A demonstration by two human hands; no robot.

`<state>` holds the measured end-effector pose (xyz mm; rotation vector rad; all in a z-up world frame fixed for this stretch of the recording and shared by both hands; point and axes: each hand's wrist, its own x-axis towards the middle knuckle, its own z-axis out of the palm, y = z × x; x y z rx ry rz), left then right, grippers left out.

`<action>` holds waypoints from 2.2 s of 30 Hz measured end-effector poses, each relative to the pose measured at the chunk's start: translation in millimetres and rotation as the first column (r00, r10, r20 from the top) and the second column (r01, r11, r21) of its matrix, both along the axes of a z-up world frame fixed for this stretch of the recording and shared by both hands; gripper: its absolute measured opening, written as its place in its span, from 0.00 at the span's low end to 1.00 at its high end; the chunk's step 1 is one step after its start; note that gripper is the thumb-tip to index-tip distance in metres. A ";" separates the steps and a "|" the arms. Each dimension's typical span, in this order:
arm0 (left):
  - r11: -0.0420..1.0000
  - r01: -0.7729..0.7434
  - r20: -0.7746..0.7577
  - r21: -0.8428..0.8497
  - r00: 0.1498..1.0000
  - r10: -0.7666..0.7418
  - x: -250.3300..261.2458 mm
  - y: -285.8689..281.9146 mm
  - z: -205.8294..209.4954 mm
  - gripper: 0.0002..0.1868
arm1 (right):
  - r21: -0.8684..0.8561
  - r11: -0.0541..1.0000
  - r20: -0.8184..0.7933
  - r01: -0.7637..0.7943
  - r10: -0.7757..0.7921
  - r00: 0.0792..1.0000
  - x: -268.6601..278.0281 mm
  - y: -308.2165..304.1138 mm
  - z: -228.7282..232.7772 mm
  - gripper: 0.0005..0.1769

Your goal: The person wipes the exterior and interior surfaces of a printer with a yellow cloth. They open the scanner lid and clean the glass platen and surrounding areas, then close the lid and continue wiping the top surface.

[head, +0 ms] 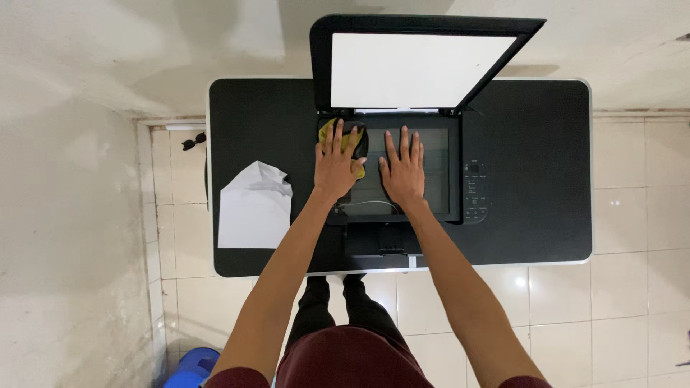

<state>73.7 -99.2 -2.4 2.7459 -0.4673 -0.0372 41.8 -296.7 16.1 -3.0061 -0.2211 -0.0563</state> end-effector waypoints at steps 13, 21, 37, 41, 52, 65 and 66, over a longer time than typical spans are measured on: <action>0.971 -0.240 0.067 0.013 0.969 0.239 -62.1 5.5 4.6 0.35 | 0.066 0.997 -0.007 0.027 -0.027 1.000 -2.6 8.0 15.8 0.34; 0.968 -0.251 0.038 0.017 0.968 0.250 -100.6 3.2 10.6 0.35 | 0.062 0.998 -0.011 0.030 -0.029 1.000 -4.6 7.5 13.8 0.34; 0.966 -0.258 0.101 -0.023 0.961 0.259 -7.8 -3.2 -5.6 0.40 | 0.032 0.999 -0.011 0.041 -0.041 0.999 -1.6 7.2 8.7 0.34; 0.968 -0.251 0.084 -0.016 0.964 0.251 0.3 -0.1 -4.7 0.39 | 0.027 0.999 -0.010 0.039 -0.039 0.999 -2.1 7.5 10.0 0.35; 0.973 -0.223 0.101 -0.055 0.969 0.228 -33.2 6.0 -3.7 0.37 | 0.020 0.998 -0.079 0.056 -0.055 0.995 -2.5 9.6 20.2 0.36; 0.962 -0.272 0.027 -0.028 0.962 0.273 -129.8 3.7 7.0 0.36 | 0.053 0.997 -0.070 0.052 -0.048 0.996 -2.9 9.5 20.0 0.35; 0.960 -0.278 0.017 -0.027 0.960 0.279 -132.8 4.0 7.3 0.36 | 0.055 0.997 -0.078 0.056 -0.052 0.996 -4.0 9.9 20.1 0.35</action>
